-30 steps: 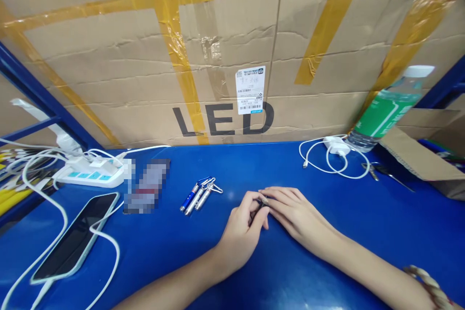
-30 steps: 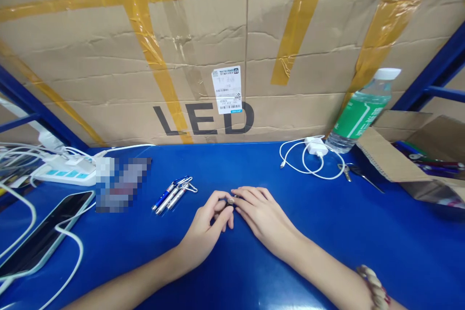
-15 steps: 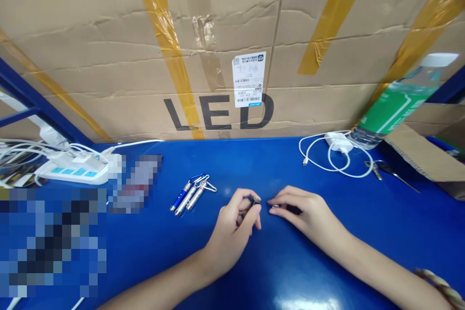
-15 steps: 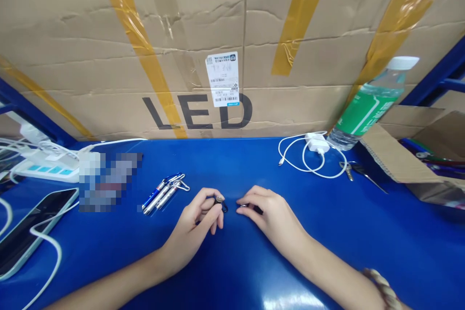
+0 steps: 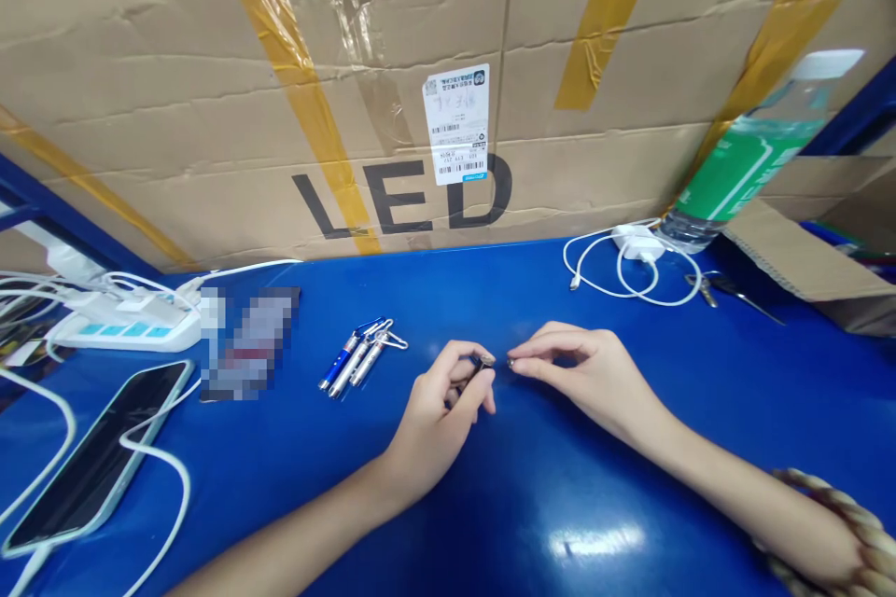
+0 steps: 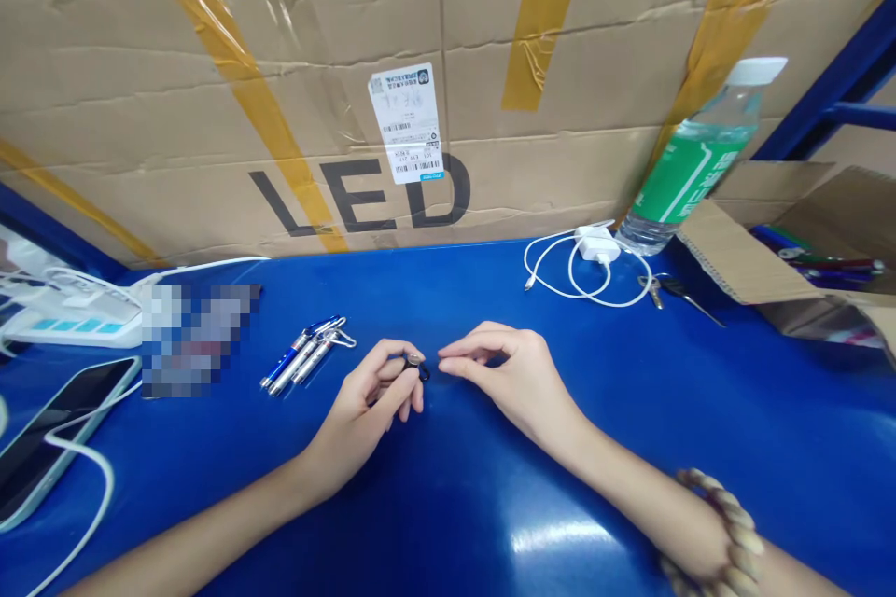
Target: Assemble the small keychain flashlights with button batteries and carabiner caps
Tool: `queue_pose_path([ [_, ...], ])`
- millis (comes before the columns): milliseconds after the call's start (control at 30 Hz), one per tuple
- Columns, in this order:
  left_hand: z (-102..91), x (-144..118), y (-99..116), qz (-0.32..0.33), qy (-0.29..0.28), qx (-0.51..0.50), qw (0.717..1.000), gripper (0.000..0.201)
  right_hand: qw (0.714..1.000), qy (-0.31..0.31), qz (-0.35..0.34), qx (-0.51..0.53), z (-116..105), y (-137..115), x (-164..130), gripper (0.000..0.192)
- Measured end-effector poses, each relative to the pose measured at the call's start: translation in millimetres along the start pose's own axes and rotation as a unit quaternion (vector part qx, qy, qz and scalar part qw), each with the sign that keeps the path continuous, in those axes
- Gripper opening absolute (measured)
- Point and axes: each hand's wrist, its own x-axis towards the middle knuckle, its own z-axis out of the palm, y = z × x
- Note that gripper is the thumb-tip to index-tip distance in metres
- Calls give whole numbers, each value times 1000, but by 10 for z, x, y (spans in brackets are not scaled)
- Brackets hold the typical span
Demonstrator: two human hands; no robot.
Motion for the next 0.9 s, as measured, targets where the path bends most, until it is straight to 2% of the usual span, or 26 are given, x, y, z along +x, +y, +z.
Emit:
queue_pose_path([
  [100, 12, -14, -3, 4, -14, 25, 1000, 8, 997, 12, 25, 68, 31, -67, -42, 9],
  [200, 18, -21, 13, 13, -30, 43, 999, 7, 995, 12, 21, 97, 53, -137, -78, 7],
  [333, 20, -25, 47, 31, -38, 52, 997, 10, 998, 11, -11, 59, 38, -181, -95, 6],
  [500, 22, -25, 55, 50, -4, 86, 995, 12, 1000, 3, -18, 20, 5, -172, -83, 8],
  [667, 17, -18, 35, 69, 6, 120, 990, 13, 999, -14, -24, 22, -15, -215, -72, 8],
  [767, 9, -31, 26, 81, 0, 147, 986, 14, 999, -42, 4, 23, -43, -243, -50, 10],
  [900, -9, -70, 13, 95, -44, 156, 982, 18, 991, -82, 94, 45, -75, -232, 0, 12],
])
